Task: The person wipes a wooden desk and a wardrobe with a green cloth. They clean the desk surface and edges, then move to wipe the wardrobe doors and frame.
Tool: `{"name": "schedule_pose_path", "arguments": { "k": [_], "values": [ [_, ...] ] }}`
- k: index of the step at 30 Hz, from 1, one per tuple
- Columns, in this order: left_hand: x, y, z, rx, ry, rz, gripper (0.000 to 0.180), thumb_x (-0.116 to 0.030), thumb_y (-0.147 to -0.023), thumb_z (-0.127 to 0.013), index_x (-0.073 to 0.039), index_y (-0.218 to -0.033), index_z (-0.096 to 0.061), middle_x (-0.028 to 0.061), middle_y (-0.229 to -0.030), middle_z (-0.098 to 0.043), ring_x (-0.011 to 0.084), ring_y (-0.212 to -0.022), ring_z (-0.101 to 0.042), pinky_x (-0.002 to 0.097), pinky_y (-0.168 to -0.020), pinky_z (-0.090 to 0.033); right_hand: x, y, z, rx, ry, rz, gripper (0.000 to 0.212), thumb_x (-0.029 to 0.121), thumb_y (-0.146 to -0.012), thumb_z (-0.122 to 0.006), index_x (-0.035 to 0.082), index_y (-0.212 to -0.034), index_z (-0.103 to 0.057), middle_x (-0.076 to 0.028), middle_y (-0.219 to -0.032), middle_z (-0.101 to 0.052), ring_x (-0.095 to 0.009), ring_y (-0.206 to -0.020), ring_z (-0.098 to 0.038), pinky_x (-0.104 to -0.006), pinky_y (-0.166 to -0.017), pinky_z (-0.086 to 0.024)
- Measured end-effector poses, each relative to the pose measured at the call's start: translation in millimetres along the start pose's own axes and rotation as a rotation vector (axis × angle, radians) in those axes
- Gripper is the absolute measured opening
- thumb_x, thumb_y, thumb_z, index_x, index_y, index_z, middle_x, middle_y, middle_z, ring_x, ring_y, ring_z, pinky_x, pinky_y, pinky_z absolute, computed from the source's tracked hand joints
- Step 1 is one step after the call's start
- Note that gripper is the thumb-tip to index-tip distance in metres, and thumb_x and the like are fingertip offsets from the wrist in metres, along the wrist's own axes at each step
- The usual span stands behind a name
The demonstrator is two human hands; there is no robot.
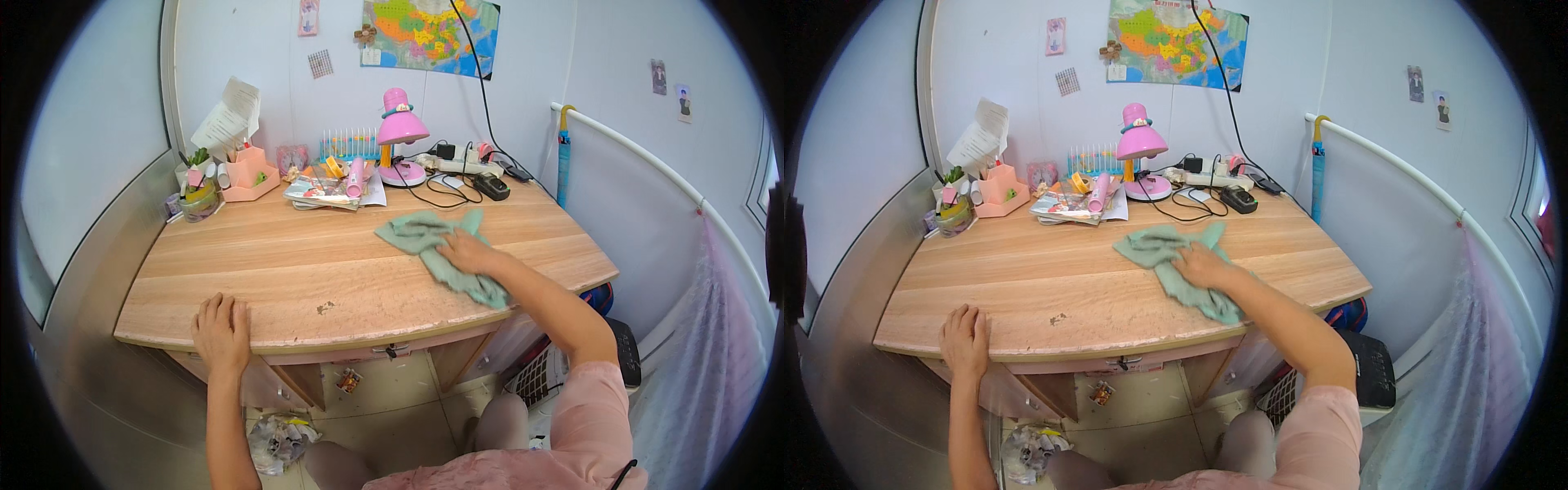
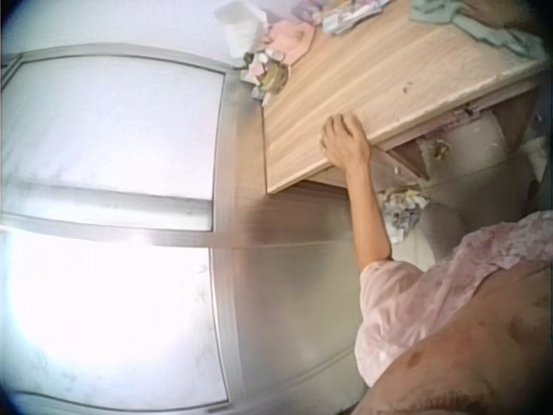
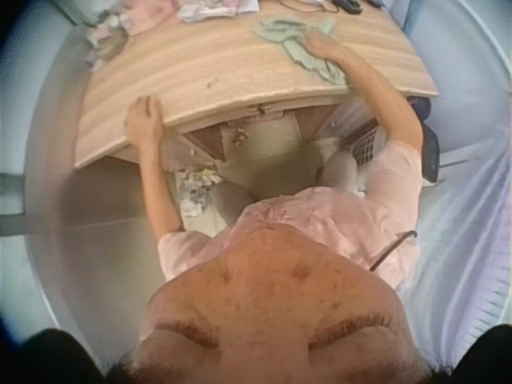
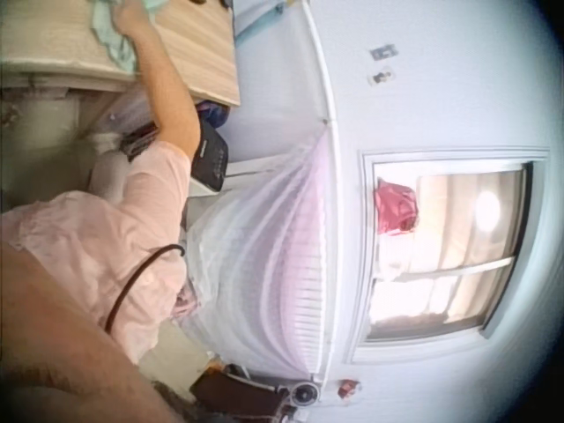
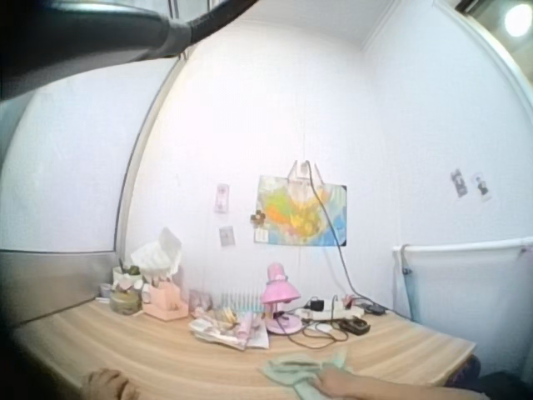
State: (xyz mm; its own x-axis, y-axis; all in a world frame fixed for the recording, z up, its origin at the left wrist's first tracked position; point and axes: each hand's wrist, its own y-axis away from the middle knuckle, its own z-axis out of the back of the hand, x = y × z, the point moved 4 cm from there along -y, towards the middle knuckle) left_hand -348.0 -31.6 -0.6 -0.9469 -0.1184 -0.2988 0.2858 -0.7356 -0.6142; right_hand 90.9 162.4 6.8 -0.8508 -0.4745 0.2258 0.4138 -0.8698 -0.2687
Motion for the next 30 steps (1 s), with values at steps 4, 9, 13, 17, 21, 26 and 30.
{"name": "schedule_pose_path", "arguments": {
  "k": [4,9,13,17,21,26,30],
  "values": [
    [-1,0,-7,-0.004,0.028,-0.009,0.039,-0.034,-0.095,-0.050,-0.004,-0.113,-0.065,0.0148,-0.127,-0.058,0.0337,-0.125,-0.046,0.0498,-0.108,-0.028,-74,-97,-11,0.229,0.300,-0.148,0.055,0.044,-0.098,-0.038,0.003,-0.132,-0.049,-0.027,-0.130,-0.051,-0.045,-0.116,-0.050,-0.0496,-0.100,-0.039],
    [-4,-4,1,-0.023,0.010,-0.056,0.037,-0.033,-0.093,-0.052,-0.004,-0.112,-0.064,0.0150,-0.125,-0.059,0.0338,-0.121,-0.049,0.0485,-0.105,-0.030,-121,-143,-21,0.027,0.272,-0.490,0.068,0.055,-0.098,-0.029,0.003,-0.139,-0.043,-0.026,-0.140,-0.044,-0.043,-0.129,-0.041,-0.0506,-0.107,-0.034],
    [1,-4,-1,-0.045,0.004,-0.063,0.037,-0.033,-0.093,-0.051,-0.004,-0.113,-0.064,0.0145,-0.125,-0.059,0.0336,-0.120,-0.049,0.0481,-0.104,-0.031,-45,-100,-15,0.143,0.169,-0.328,0.066,0.058,-0.095,-0.032,0.014,-0.144,-0.041,-0.022,-0.145,-0.040,-0.044,-0.134,-0.034,-0.0539,-0.110,-0.029],
    [4,-3,-4,-0.007,0.004,-0.015,0.039,-0.035,-0.095,-0.048,-0.004,-0.115,-0.064,0.0142,-0.127,-0.058,0.0334,-0.124,-0.047,0.0490,-0.106,-0.029,37,-2,-17,0.210,0.224,-0.023,0.062,0.055,-0.096,-0.036,0.012,-0.141,-0.044,-0.027,-0.140,-0.041,-0.046,-0.131,-0.037,-0.0523,-0.109,-0.030],
    [-1,-1,-3,0.002,-0.019,0.006,0.041,-0.036,-0.097,-0.046,-0.005,-0.117,-0.063,0.0149,-0.130,-0.057,0.0332,-0.127,-0.045,0.0504,-0.108,-0.026,95,111,28,0.128,-0.087,0.287,0.051,0.037,-0.097,-0.050,0.003,-0.135,-0.048,-0.034,-0.138,-0.038,-0.048,-0.131,-0.035,-0.0500,-0.109,-0.032],
    [-6,-2,0,-0.056,-0.079,-0.010,0.039,-0.035,-0.096,-0.049,-0.005,-0.115,-0.064,0.0123,-0.127,-0.059,0.0297,-0.125,-0.048,0.0454,-0.106,-0.031,81,112,20,0.124,-0.008,0.259,0.052,0.038,-0.098,-0.047,0.000,-0.133,-0.049,-0.035,-0.135,-0.040,-0.048,-0.130,-0.036,-0.0489,-0.108,-0.032],
    [-2,0,-3,-0.023,-0.021,0.009,0.040,-0.035,-0.095,-0.049,-0.005,-0.116,-0.063,0.0147,-0.127,-0.058,0.0330,-0.126,-0.046,0.0494,-0.107,-0.028,58,12,-8,0.234,-0.131,0.217,0.056,0.045,-0.098,-0.043,0.001,-0.132,-0.049,-0.035,-0.135,-0.041,-0.046,-0.125,-0.042,-0.0476,-0.105,-0.035]
  ]
}}
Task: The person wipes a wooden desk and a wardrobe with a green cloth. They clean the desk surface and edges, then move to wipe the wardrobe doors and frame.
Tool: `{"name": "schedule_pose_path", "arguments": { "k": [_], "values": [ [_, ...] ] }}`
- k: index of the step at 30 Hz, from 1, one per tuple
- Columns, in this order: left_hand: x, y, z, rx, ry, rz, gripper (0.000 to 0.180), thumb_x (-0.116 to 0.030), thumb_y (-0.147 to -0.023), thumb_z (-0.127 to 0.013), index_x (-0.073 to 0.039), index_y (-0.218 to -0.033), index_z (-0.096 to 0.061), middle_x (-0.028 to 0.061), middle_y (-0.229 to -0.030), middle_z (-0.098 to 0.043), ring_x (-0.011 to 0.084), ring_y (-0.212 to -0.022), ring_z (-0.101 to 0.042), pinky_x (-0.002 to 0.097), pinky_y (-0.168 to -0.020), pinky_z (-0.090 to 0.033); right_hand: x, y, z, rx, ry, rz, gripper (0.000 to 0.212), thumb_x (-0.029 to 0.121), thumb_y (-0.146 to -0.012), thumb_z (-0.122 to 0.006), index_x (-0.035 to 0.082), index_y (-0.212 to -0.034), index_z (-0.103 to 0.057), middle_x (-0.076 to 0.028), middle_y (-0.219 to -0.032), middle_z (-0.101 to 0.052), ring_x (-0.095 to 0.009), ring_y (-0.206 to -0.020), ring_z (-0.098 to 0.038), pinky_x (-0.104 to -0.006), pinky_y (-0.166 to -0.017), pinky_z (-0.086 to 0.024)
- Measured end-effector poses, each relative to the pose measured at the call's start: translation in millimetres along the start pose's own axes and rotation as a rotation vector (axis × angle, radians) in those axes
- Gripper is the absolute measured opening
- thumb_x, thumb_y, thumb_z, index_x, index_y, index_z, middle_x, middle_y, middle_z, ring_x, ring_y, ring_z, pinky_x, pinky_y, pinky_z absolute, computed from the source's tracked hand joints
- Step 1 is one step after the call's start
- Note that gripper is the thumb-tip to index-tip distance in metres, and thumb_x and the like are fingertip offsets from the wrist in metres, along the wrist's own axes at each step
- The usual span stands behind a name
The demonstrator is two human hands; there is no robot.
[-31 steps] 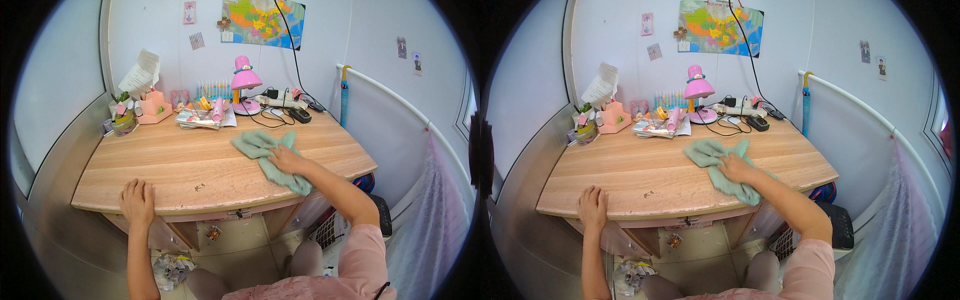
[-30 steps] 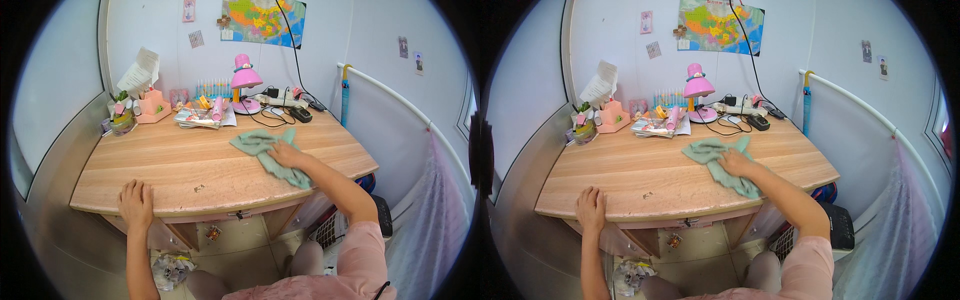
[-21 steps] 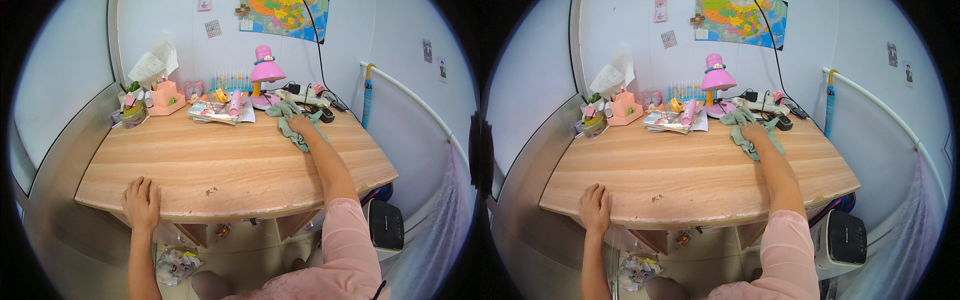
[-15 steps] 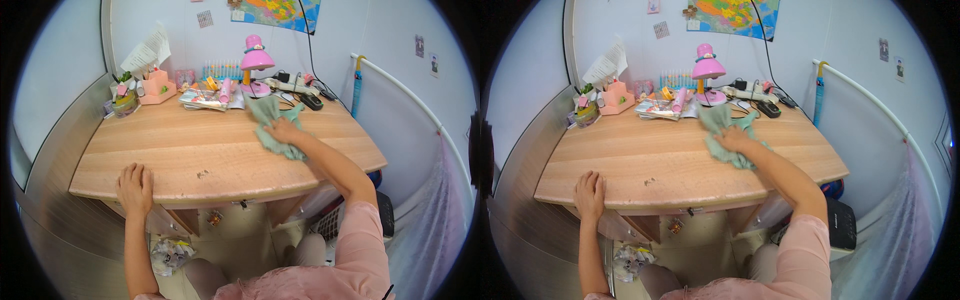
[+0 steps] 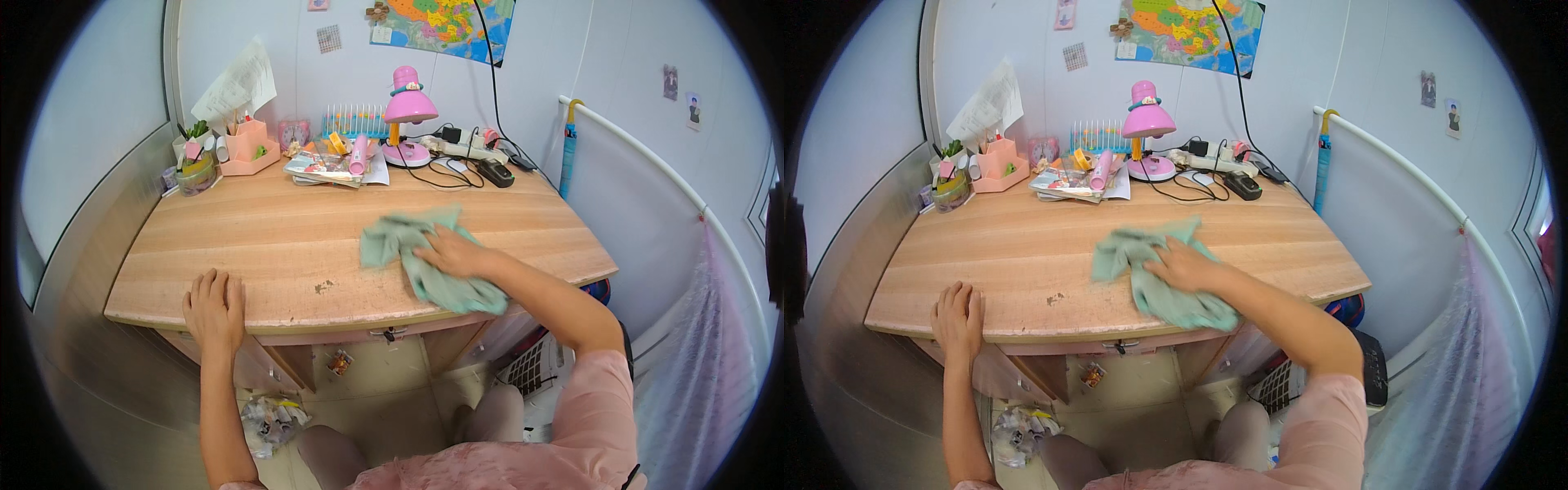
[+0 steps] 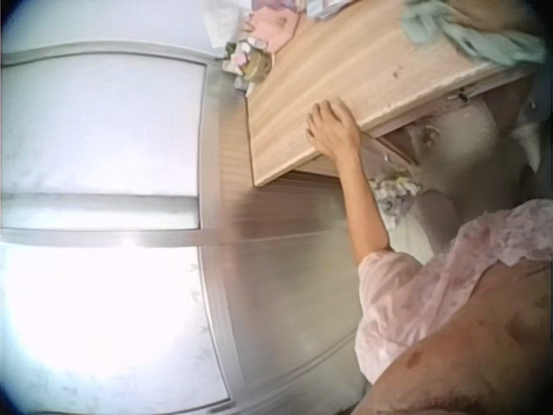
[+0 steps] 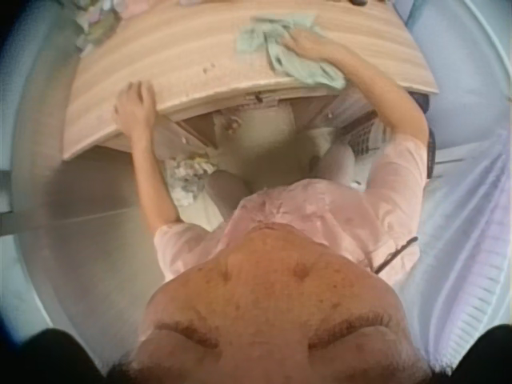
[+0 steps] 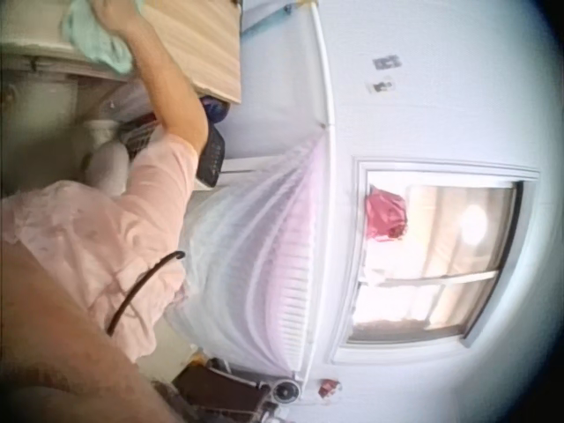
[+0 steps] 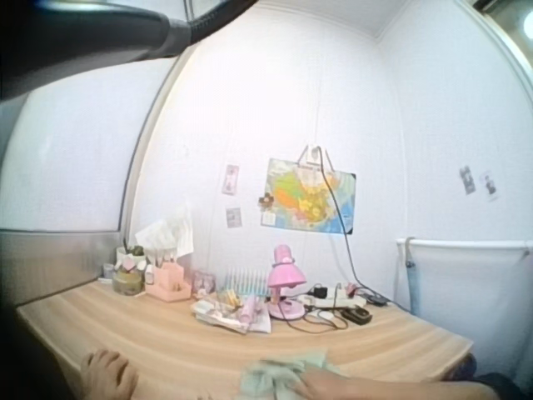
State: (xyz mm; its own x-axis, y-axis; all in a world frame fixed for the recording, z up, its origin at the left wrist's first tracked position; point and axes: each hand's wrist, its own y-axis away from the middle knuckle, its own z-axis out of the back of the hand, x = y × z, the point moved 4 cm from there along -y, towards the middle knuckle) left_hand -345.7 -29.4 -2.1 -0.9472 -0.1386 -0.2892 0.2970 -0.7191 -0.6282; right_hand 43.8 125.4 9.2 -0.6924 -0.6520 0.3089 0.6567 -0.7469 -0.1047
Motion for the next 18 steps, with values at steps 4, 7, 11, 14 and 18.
{"name": "schedule_pose_path", "arguments": {
  "k": [4,7,11,14,18],
  "values": [
    [0,-1,-1,0.000,0.020,-0.029,0.039,-0.034,-0.094,-0.050,-0.005,-0.116,-0.063,0.0154,-0.126,-0.058,0.0344,-0.125,-0.047,0.0503,-0.107,-0.028,-67,-112,12,-0.015,0.168,-0.314,0.059,0.051,-0.097,-0.037,0.005,-0.132,-0.050,-0.026,-0.140,-0.042,-0.043,-0.124,-0.044,-0.0470,-0.105,-0.036],
    [6,-1,6,-0.013,-0.010,-0.037,0.037,-0.033,-0.094,-0.051,-0.005,-0.114,-0.064,0.0149,-0.126,-0.059,0.0342,-0.123,-0.048,0.0484,-0.106,-0.029,-74,-154,12,-0.146,0.173,-0.499,0.063,0.055,-0.095,-0.036,0.006,-0.134,-0.049,-0.023,-0.142,-0.042,-0.041,-0.126,-0.043,-0.0475,-0.106,-0.035],
    [-10,-6,-6,-0.024,0.069,-0.076,0.036,-0.033,-0.094,-0.051,-0.005,-0.112,-0.066,0.0145,-0.125,-0.060,0.0339,-0.122,-0.049,0.0472,-0.105,-0.031,-131,-137,-2,-0.102,0.326,-0.332,0.065,0.056,-0.096,-0.036,0.006,-0.135,-0.048,-0.029,-0.134,-0.044,-0.043,-0.122,-0.044,-0.0475,-0.104,-0.036],
    [6,-3,0,-0.038,0.028,-0.055,0.037,-0.033,-0.095,-0.050,-0.005,-0.112,-0.066,0.0142,-0.125,-0.060,0.0333,-0.122,-0.049,0.0475,-0.105,-0.032,-39,-65,9,-0.033,0.166,-0.303,0.065,0.057,-0.094,-0.039,0.010,-0.139,-0.046,-0.030,-0.135,-0.043,-0.042,-0.128,-0.040,-0.0470,-0.106,-0.034],
    [12,-2,-4,-0.025,-0.001,-0.028,0.037,-0.034,-0.096,-0.049,-0.006,-0.113,-0.066,0.0121,-0.127,-0.059,0.0313,-0.124,-0.049,0.0469,-0.106,-0.031,4,55,19,-0.020,0.125,-0.117,0.059,0.050,-0.096,-0.045,0.012,-0.140,-0.045,-0.029,-0.137,-0.042,-0.043,-0.129,-0.038,-0.0474,-0.109,-0.031]
  ]
}}
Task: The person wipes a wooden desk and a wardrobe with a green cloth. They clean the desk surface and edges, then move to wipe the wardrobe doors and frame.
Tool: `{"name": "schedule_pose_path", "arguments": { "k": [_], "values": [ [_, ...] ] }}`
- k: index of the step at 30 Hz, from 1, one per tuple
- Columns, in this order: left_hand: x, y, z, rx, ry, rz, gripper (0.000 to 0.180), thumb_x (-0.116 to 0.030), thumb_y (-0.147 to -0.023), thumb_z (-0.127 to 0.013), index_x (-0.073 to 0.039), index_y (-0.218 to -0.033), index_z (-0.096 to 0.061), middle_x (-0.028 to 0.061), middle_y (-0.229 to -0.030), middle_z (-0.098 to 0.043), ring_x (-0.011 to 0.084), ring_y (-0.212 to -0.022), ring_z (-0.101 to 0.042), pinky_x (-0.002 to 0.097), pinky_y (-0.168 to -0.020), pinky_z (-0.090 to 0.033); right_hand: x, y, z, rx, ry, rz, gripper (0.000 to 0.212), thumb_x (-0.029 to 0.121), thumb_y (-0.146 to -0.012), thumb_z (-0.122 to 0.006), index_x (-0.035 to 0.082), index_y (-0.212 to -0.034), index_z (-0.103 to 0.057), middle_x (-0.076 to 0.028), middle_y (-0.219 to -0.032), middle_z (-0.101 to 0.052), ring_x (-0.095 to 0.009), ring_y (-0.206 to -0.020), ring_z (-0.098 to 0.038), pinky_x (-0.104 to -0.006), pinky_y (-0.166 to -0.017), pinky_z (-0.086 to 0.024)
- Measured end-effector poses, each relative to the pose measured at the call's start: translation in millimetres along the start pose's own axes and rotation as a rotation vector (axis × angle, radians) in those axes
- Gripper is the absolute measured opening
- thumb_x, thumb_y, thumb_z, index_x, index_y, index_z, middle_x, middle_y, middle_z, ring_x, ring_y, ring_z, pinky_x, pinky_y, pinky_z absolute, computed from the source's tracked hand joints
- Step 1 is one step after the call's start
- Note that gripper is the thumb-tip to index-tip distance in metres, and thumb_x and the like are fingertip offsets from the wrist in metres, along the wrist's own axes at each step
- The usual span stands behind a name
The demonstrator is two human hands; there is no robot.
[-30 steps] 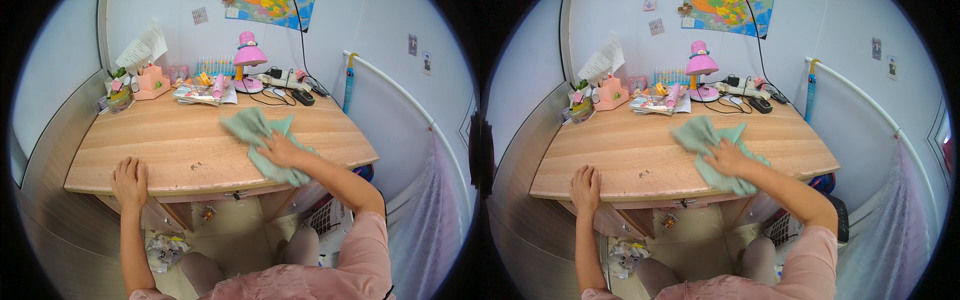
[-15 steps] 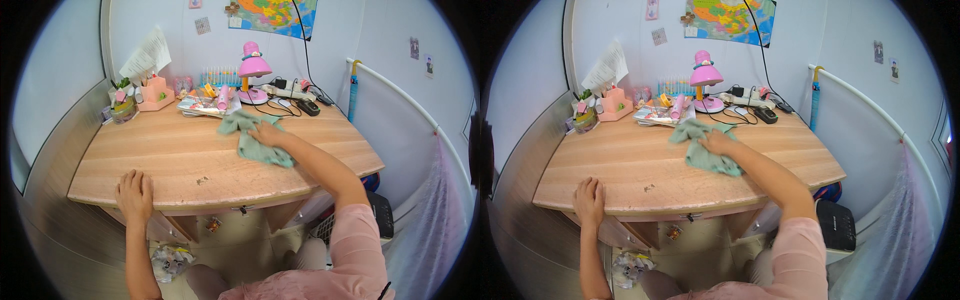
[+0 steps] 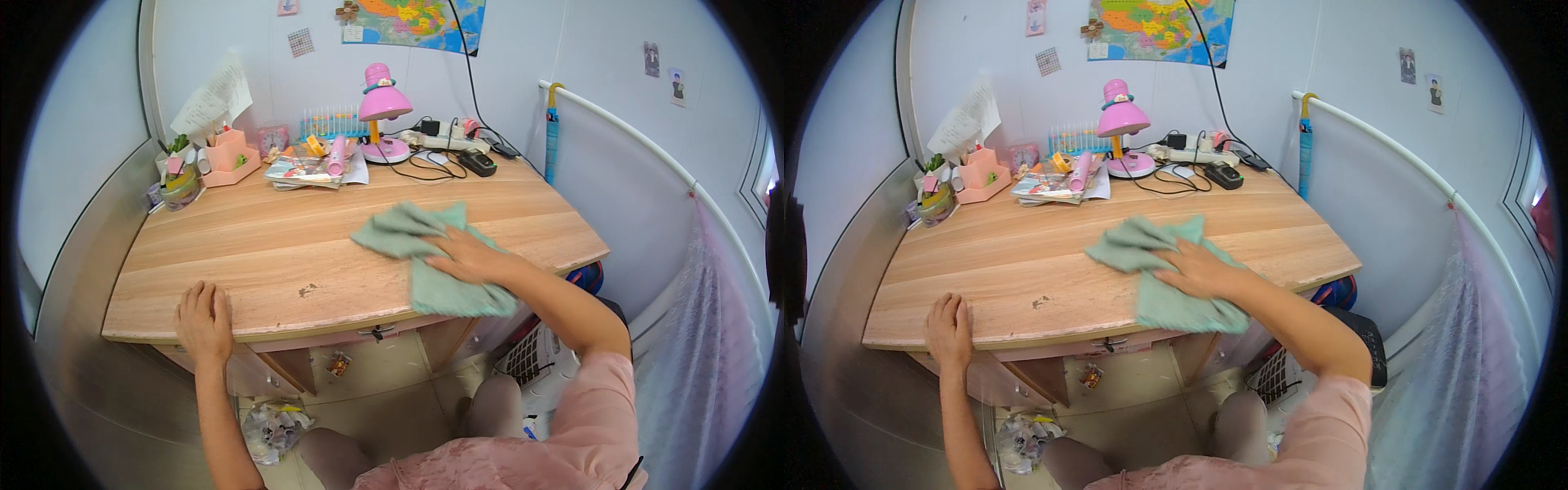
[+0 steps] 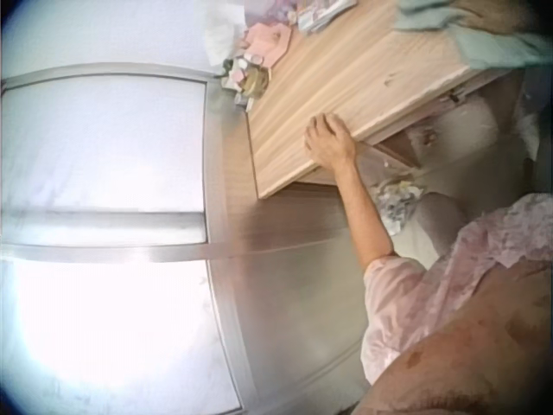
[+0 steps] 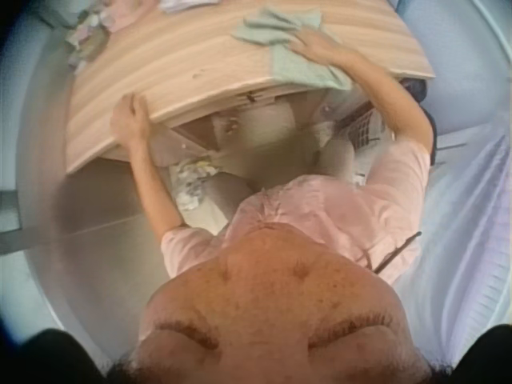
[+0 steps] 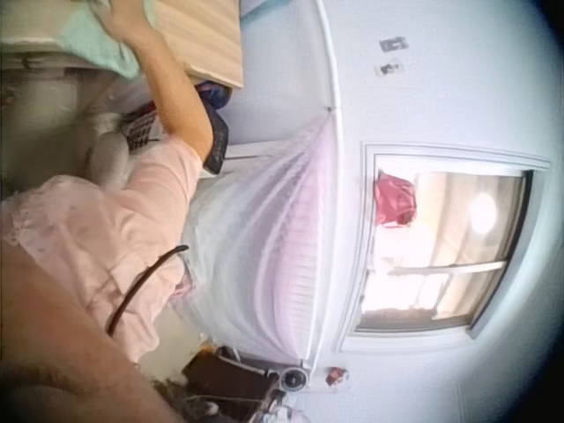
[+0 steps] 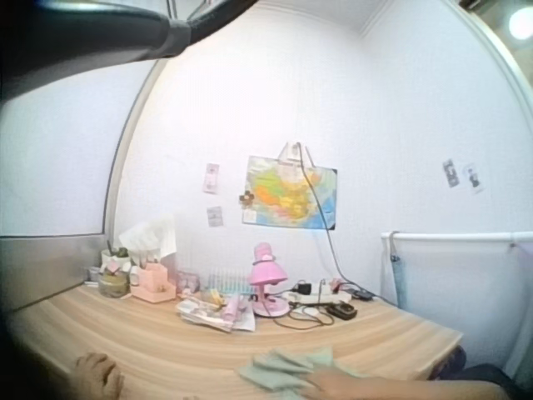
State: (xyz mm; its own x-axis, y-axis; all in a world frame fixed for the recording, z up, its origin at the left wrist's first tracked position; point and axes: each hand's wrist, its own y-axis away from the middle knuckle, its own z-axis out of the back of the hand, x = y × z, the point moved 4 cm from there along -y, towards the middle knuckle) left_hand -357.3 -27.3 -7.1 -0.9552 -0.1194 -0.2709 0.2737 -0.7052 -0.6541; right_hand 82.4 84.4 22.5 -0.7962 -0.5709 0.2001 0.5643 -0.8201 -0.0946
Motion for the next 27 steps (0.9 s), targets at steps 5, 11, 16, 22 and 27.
{"name": "schedule_pose_path", "arguments": {
  "k": [5,11,16,22,27],
  "values": [
    [-11,0,1,-0.063,-0.019,-0.061,0.034,-0.030,-0.095,-0.051,-0.004,-0.113,-0.066,0.0127,-0.123,-0.061,0.0316,-0.116,-0.054,0.0429,-0.102,-0.036,-153,108,33,-0.207,-0.024,-0.244,0.052,0.045,-0.095,-0.049,0.009,-0.133,-0.053,-0.026,-0.138,-0.046,-0.040,-0.132,-0.038,-0.0493,-0.110,-0.029],
    [-12,0,-1,0.006,-0.010,0.004,0.036,-0.032,-0.096,-0.049,-0.005,-0.114,-0.065,0.0126,-0.126,-0.060,0.0304,-0.123,-0.049,0.0452,-0.105,-0.032,-333,120,57,-0.228,0.253,-0.912,0.067,0.054,-0.095,-0.042,0.000,-0.134,-0.049,-0.030,-0.134,-0.048,-0.045,-0.121,-0.048,-0.0479,-0.105,-0.037],
    [-13,-2,-1,0.020,0.009,-0.016,0.036,-0.031,-0.096,-0.048,-0.004,-0.114,-0.065,0.0131,-0.126,-0.059,0.0307,-0.122,-0.050,0.0426,-0.104,-0.033,-249,-2,32,-0.228,0.137,-0.693,0.073,0.059,-0.093,-0.042,-0.007,-0.119,-0.059,-0.031,-0.127,-0.053,-0.043,-0.121,-0.050,-0.0466,-0.105,-0.037],
    [-5,-1,-5,0.046,0.023,-0.025,0.038,-0.031,-0.097,-0.047,-0.004,-0.116,-0.065,0.0132,-0.126,-0.059,0.0311,-0.121,-0.050,0.0414,-0.105,-0.033,-68,17,4,-0.019,0.035,-0.157,0.063,0.051,-0.096,-0.043,-0.001,-0.129,-0.053,-0.032,-0.125,-0.050,-0.045,-0.121,-0.043,-0.0488,-0.105,-0.034],
    [-3,-2,-7,0.032,0.002,-0.062,0.037,-0.031,-0.097,-0.047,-0.003,-0.115,-0.065,0.0125,-0.127,-0.059,0.0305,-0.121,-0.051,0.0412,-0.105,-0.033,-40,127,25,-0.245,-0.044,0.026,0.053,0.043,-0.096,-0.047,0.006,-0.134,-0.052,-0.028,-0.122,-0.052,-0.042,-0.117,-0.046,-0.0477,-0.102,-0.037]
  ]
}}
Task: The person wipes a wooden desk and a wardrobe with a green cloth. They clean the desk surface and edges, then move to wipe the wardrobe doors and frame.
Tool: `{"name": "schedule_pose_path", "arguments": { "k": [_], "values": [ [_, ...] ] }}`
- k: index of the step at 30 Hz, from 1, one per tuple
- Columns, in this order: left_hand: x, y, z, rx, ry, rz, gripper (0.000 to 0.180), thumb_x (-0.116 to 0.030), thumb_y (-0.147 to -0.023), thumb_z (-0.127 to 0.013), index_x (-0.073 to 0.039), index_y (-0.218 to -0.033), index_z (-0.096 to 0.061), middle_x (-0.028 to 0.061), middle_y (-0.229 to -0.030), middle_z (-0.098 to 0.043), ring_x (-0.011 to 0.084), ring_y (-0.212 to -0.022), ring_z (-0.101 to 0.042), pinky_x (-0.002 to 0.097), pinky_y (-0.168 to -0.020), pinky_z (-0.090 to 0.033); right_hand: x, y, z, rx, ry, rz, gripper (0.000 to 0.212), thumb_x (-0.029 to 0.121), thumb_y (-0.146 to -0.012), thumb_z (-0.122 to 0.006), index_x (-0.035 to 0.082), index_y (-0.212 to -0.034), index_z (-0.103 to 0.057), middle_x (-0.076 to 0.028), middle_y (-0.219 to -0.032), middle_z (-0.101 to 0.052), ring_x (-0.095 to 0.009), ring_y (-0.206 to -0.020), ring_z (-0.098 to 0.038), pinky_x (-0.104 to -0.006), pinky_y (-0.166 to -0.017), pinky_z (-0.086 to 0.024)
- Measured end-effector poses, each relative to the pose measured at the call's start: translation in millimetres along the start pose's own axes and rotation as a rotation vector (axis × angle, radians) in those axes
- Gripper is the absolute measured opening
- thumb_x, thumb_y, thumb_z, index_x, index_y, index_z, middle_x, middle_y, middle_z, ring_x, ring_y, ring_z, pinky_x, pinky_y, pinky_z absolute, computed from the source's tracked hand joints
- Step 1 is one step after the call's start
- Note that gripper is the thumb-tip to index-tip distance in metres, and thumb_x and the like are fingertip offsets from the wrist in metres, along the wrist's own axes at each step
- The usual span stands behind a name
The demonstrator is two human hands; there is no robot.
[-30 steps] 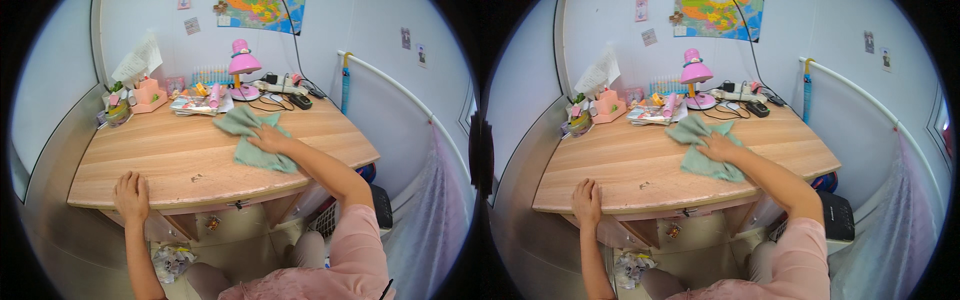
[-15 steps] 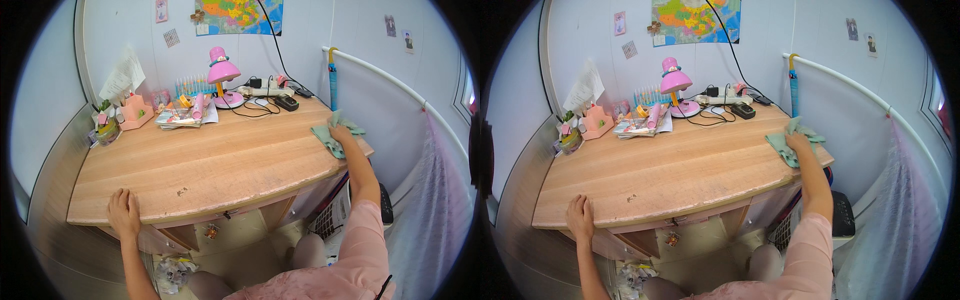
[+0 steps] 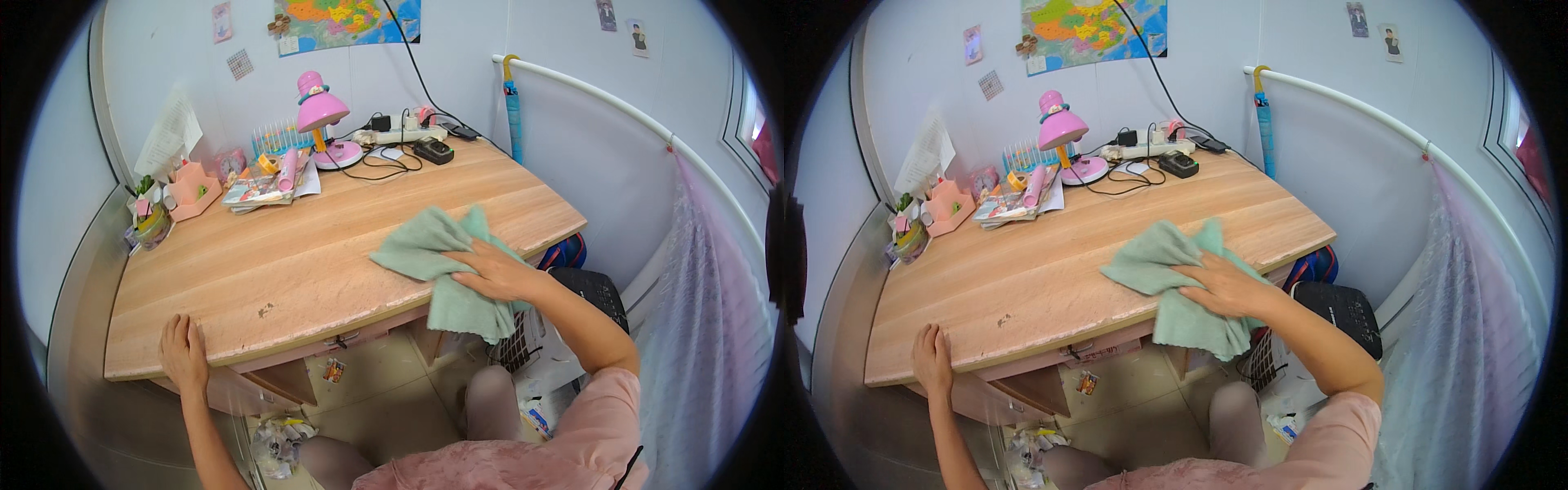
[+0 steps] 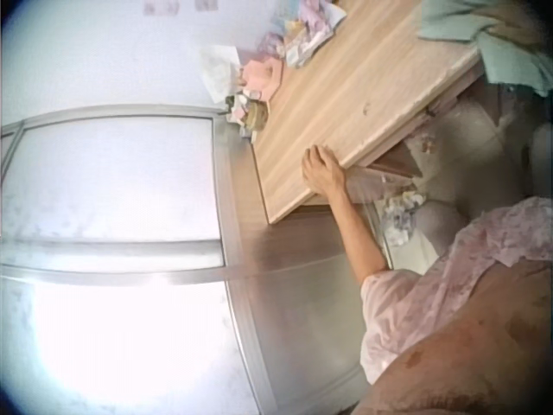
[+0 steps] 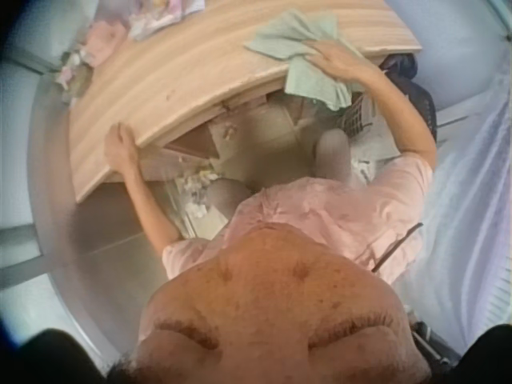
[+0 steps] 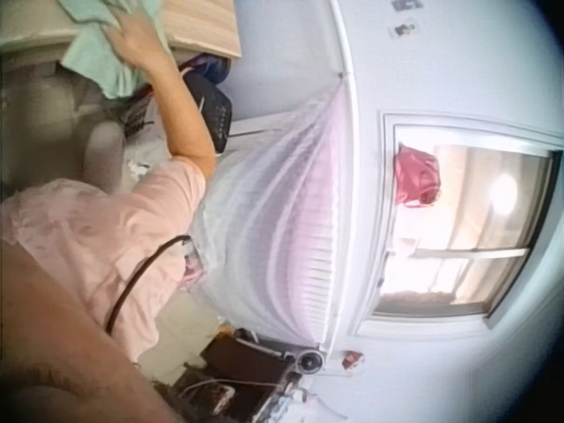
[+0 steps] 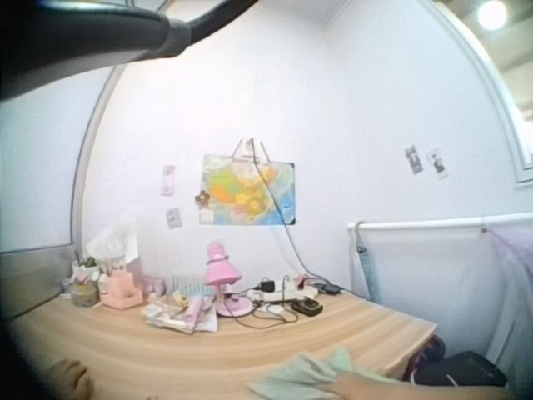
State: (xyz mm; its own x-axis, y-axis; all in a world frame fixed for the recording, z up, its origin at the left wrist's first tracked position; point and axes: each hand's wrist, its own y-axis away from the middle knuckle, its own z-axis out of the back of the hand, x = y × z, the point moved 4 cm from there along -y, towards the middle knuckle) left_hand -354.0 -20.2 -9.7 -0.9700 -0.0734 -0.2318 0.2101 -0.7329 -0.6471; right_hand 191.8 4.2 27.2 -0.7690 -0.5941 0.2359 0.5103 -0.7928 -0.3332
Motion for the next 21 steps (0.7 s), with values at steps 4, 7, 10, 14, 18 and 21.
{"name": "schedule_pose_path", "arguments": {
  "k": [4,7,10,14,18,21],
  "values": [
    [2,1,9,0.008,0.015,0.029,0.036,-0.030,-0.097,-0.047,-0.004,-0.115,-0.065,0.0125,-0.127,-0.059,0.0300,-0.121,-0.051,0.0414,-0.103,-0.034,-71,11,18,0.081,0.049,-0.315,0.050,0.040,-0.095,-0.050,0.003,-0.128,-0.054,-0.028,-0.124,-0.054,-0.040,-0.116,-0.050,-0.0471,-0.098,-0.039],
    [-2,-2,3,-0.002,0.047,0.010,0.034,-0.027,-0.096,-0.048,-0.004,-0.113,-0.066,0.0120,-0.126,-0.059,0.0304,-0.118,-0.053,0.0419,-0.101,-0.036,-223,16,33,-0.009,0.051,-0.646,0.047,0.038,-0.094,-0.053,0.002,-0.123,-0.057,-0.027,-0.111,-0.062,-0.041,-0.103,-0.058,-0.0451,-0.095,-0.044],
    [5,-1,-1,-0.033,0.023,-0.027,0.032,-0.026,-0.095,-0.050,-0.005,-0.111,-0.066,0.0118,-0.124,-0.060,0.0307,-0.116,-0.054,0.0421,-0.100,-0.038,-311,36,61,-0.204,0.308,-0.810,0.055,0.045,-0.093,-0.046,-0.004,-0.113,-0.061,-0.028,-0.114,-0.062,-0.040,-0.108,-0.058,-0.0468,-0.096,-0.043],
    [-3,1,5,-0.051,-0.005,-0.001,0.031,-0.026,-0.094,-0.051,-0.005,-0.110,-0.066,0.0117,-0.121,-0.061,0.0306,-0.115,-0.055,0.0422,-0.099,-0.038,-299,8,44,0.104,0.600,-0.834,0.062,0.048,-0.095,-0.039,-0.005,-0.121,-0.058,-0.027,-0.127,-0.056,-0.043,-0.121,-0.050,-0.0467,-0.105,-0.036],
    [-4,4,14,-0.067,-0.013,0.022,0.033,-0.029,-0.093,-0.052,-0.005,-0.110,-0.067,0.0116,-0.121,-0.062,0.0300,-0.115,-0.054,0.0430,-0.100,-0.037,-200,-44,15,0.023,0.269,-0.793,0.071,0.053,-0.094,-0.041,-0.011,-0.122,-0.055,-0.031,-0.131,-0.050,-0.045,-0.125,-0.045,-0.0484,-0.107,-0.033],
    [-8,1,10,-0.050,-0.001,0.032,0.035,-0.032,-0.093,-0.051,-0.005,-0.109,-0.067,0.0117,-0.120,-0.062,0.0295,-0.116,-0.053,0.0435,-0.102,-0.036,-100,-109,-41,0.093,0.125,-0.517,0.067,0.053,-0.092,-0.049,-0.008,-0.118,-0.058,-0.032,-0.126,-0.053,-0.045,-0.120,-0.048,-0.0492,-0.106,-0.035]
  ]
}}
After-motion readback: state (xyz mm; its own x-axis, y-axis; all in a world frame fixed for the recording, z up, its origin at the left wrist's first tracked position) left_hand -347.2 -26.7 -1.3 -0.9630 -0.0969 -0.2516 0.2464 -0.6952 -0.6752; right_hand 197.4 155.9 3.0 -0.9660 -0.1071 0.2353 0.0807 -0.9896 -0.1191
